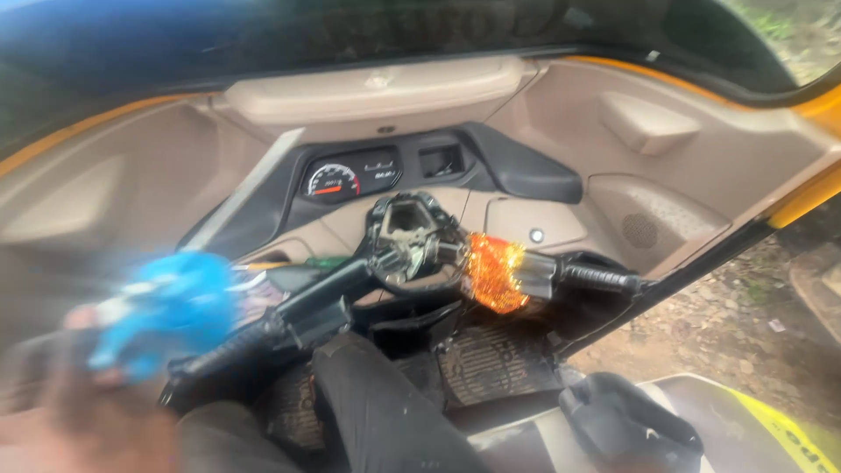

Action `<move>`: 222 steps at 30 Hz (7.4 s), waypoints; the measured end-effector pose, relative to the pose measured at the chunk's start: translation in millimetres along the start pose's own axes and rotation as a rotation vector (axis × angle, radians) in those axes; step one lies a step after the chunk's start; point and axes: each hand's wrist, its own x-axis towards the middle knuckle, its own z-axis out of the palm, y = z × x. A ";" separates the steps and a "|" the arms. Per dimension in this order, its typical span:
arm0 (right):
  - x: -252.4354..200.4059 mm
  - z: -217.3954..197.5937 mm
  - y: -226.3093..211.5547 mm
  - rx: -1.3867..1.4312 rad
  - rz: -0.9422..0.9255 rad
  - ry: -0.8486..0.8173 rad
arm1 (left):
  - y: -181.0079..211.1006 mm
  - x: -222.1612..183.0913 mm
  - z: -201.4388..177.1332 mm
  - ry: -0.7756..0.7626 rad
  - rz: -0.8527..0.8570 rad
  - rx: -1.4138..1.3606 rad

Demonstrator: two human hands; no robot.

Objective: Repairing the steering and dashboard assembly of an auto-rickshaw, including cleaning components and applying lubricant.

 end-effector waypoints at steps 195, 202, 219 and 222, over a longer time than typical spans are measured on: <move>272.7 73.7 432.2 -0.841 -0.196 0.358 | -0.4 6.6 126.9 0.037 -0.238 0.238; 266.3 83.5 438.0 -0.722 -0.438 0.661 | 17.3 28.3 134.4 -0.017 -0.019 0.608; 326.1 41.3 479.3 -0.438 0.049 -0.393 | 1.1 -29.4 145.9 0.090 -0.051 0.574; 271.2 54.1 438.9 -0.729 -0.257 0.348 | -0.7 -32.5 147.0 0.100 -0.046 0.574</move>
